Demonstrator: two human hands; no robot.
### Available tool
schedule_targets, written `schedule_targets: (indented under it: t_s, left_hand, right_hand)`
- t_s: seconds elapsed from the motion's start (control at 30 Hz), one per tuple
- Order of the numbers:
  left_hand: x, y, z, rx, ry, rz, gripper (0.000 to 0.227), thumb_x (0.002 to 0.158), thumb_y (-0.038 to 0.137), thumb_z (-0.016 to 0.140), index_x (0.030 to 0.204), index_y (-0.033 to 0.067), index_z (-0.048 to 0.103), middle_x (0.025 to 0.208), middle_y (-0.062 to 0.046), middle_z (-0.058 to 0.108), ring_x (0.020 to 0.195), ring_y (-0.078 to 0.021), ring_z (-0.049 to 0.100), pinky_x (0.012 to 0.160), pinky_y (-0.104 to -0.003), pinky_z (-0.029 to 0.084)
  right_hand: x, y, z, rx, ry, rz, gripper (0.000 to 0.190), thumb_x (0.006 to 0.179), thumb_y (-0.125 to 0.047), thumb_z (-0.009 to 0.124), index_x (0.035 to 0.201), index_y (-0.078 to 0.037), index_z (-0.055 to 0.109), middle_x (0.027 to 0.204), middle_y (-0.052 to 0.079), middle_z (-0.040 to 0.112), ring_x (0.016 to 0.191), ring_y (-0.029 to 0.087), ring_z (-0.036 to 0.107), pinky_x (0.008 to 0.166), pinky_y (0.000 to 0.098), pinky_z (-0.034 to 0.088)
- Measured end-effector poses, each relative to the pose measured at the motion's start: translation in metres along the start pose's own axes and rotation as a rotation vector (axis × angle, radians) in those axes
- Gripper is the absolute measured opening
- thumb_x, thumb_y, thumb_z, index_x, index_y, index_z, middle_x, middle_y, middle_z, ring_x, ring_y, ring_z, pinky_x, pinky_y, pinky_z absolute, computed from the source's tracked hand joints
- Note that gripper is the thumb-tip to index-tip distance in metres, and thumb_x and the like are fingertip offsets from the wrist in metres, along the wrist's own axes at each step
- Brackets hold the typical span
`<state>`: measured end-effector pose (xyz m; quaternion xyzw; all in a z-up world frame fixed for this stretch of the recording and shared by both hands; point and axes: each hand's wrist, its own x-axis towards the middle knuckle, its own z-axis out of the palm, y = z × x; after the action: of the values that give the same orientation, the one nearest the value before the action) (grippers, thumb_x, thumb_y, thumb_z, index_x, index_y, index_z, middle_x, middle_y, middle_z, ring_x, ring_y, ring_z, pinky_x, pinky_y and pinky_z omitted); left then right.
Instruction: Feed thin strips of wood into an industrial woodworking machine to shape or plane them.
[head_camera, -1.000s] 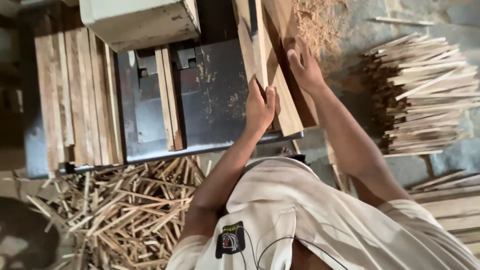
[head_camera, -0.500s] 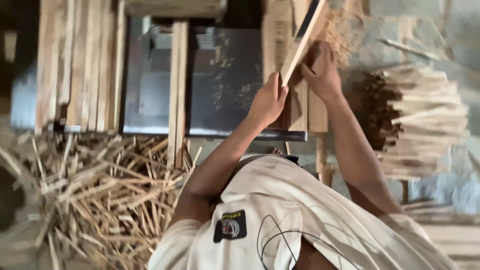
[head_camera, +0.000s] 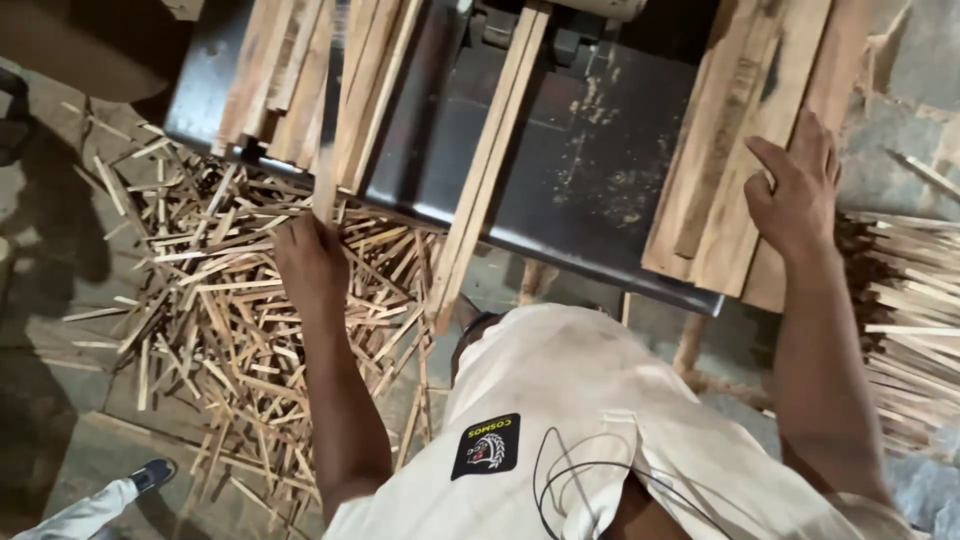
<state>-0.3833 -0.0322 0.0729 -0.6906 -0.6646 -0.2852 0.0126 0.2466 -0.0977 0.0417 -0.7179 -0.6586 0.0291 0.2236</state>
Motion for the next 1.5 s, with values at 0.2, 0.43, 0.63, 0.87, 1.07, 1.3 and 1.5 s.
schedule_targets:
  t_s: [0.2, 0.43, 0.63, 0.87, 1.07, 1.3, 1.5]
  left_hand:
    - [0.096, -0.020, 0.029, 0.053, -0.105, -0.010, 0.017, 0.101, 0.017, 0.069, 0.097, 0.0009, 0.063, 0.104, -0.024, 0.061, 0.097, -0.0471, 0.058, 0.081, -0.058, 0.046]
    - [0.110, 0.047, 0.071, 0.030, -0.075, 0.200, 0.046, 0.105, 0.036, 0.062, 0.133, -0.0005, 0.058, 0.118, -0.027, 0.063, 0.104, -0.0385, 0.062, 0.084, -0.055, 0.051]
    - [-0.030, 0.094, 0.074, 0.053, -0.730, 0.143, 0.107, 0.084, 0.063, 0.078, 0.144, -0.0080, 0.025, 0.124, -0.038, 0.056, 0.092, -0.0436, 0.069, 0.064, -0.050, 0.062]
    - [-0.109, 0.047, 0.067, -0.598, -0.818, -0.251, 0.072, 0.097, 0.024, 0.068, 0.157, 0.0027, 0.035, 0.110, -0.011, 0.071, 0.090, -0.0249, 0.071, 0.074, -0.038, 0.056]
    - [-0.139, 0.044, 0.036, -1.002, -0.904, -0.825, 0.058, 0.097, 0.016, 0.065, 0.152, 0.0089, 0.050, 0.095, -0.013, 0.059, 0.075, -0.0241, 0.049, 0.063, -0.037, 0.041]
    - [-0.115, 0.138, 0.006, -0.868, -0.700, -0.225, 0.060, 0.091, 0.025, 0.069, 0.142, 0.0019, 0.048, 0.114, -0.015, 0.065, 0.104, -0.0248, 0.065, 0.088, -0.039, 0.054]
    - [-0.052, 0.210, 0.015, -1.306, -0.545, 0.008, 0.067, 0.102, 0.022, 0.066, 0.155, -0.0014, 0.033, 0.141, -0.015, 0.054, 0.128, -0.0224, 0.057, 0.108, -0.040, 0.050]
  right_hand:
    - [0.011, -0.049, -0.015, -0.037, -0.073, 0.169, 0.052, 0.092, -0.033, 0.074, 0.140, -0.019, 0.063, 0.169, 0.025, 0.028, 0.156, 0.048, 0.019, 0.120, 0.0678, 0.017]
    - [0.003, -0.025, 0.007, -0.128, -0.019, 0.184, 0.039, 0.098, -0.025, 0.067, 0.136, -0.017, 0.060, 0.173, 0.022, 0.025, 0.164, 0.045, 0.019, 0.125, 0.0672, 0.018]
    - [0.003, -0.028, 0.009, -0.120, 0.049, 0.192, 0.041, 0.094, -0.021, 0.066, 0.135, -0.019, 0.067, 0.172, 0.022, 0.026, 0.159, 0.046, 0.023, 0.126, 0.0622, 0.023]
    - [0.000, -0.021, 0.014, -0.126, 0.053, 0.163, 0.035, 0.098, -0.021, 0.067, 0.134, -0.019, 0.066, 0.168, 0.021, 0.032, 0.160, 0.044, 0.025, 0.125, 0.0640, 0.023]
    - [-0.002, -0.017, 0.017, -0.069, 0.101, 0.119, 0.032, 0.099, -0.020, 0.068, 0.131, -0.016, 0.063, 0.166, 0.018, 0.038, 0.158, 0.039, 0.029, 0.128, 0.0622, 0.023]
    - [-0.016, -0.155, -0.013, 0.733, -0.266, 0.136, 0.069, 0.095, -0.041, 0.065, 0.156, -0.014, 0.045, 0.160, 0.012, 0.048, 0.142, 0.031, 0.053, 0.115, 0.0430, 0.045]
    - [-0.006, -0.235, 0.047, 1.187, -0.441, 0.123, 0.045, 0.100, -0.022, 0.063, 0.137, -0.001, 0.048, 0.110, 0.016, 0.064, 0.104, 0.023, 0.065, 0.090, 0.0397, 0.055]
